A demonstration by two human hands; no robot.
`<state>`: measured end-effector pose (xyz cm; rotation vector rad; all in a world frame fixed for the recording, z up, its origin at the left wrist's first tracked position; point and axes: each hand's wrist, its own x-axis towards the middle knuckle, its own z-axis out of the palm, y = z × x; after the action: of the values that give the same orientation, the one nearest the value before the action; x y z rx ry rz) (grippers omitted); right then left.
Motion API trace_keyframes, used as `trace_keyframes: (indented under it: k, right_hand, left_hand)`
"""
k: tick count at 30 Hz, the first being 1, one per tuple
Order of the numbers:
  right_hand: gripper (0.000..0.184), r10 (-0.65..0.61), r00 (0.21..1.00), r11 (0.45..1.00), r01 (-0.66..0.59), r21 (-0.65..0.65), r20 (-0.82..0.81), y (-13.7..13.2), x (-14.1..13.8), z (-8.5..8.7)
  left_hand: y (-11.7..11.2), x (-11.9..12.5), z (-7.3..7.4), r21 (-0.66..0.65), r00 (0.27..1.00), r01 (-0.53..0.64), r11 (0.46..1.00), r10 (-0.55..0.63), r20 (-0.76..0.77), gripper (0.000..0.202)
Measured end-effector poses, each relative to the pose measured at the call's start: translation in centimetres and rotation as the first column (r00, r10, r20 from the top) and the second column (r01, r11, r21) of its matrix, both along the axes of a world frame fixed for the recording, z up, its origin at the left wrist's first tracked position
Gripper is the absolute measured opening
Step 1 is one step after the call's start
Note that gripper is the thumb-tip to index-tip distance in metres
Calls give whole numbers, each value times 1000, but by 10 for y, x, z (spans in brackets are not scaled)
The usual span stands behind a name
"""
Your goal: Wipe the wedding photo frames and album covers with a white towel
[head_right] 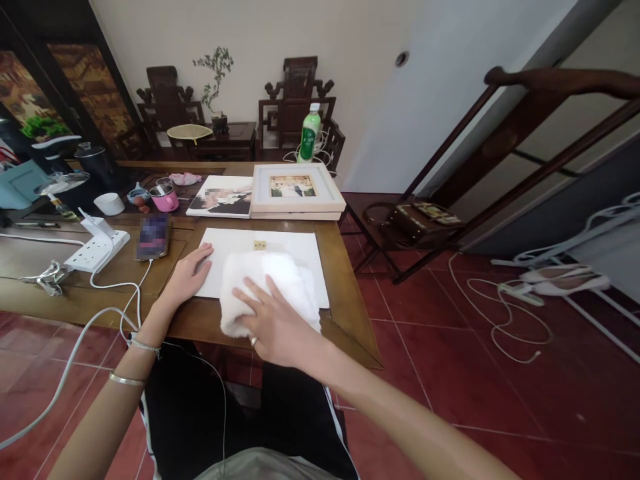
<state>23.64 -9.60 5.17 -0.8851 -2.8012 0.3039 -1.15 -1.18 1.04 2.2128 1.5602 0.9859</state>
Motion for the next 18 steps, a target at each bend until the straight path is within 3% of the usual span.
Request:
trace_keyframes:
  k: [5,13,18]
  right_hand:
    - [43,21,998,1000,-22,-12,-53,18,6,1]
    - [41,-163,986,985,165,58,-48,106,-2,-10]
    - [43,-298,955,951,298,80,-5,123,-22,-8]
  left_hand:
    - [0,0,1,-3,1000,5,1000,-5,-6,40]
    - [0,0,0,-20,1000,-2,1000,2,-1,41]
    - [1,-1,-1,-21,1000,2,1000,-2,11,41]
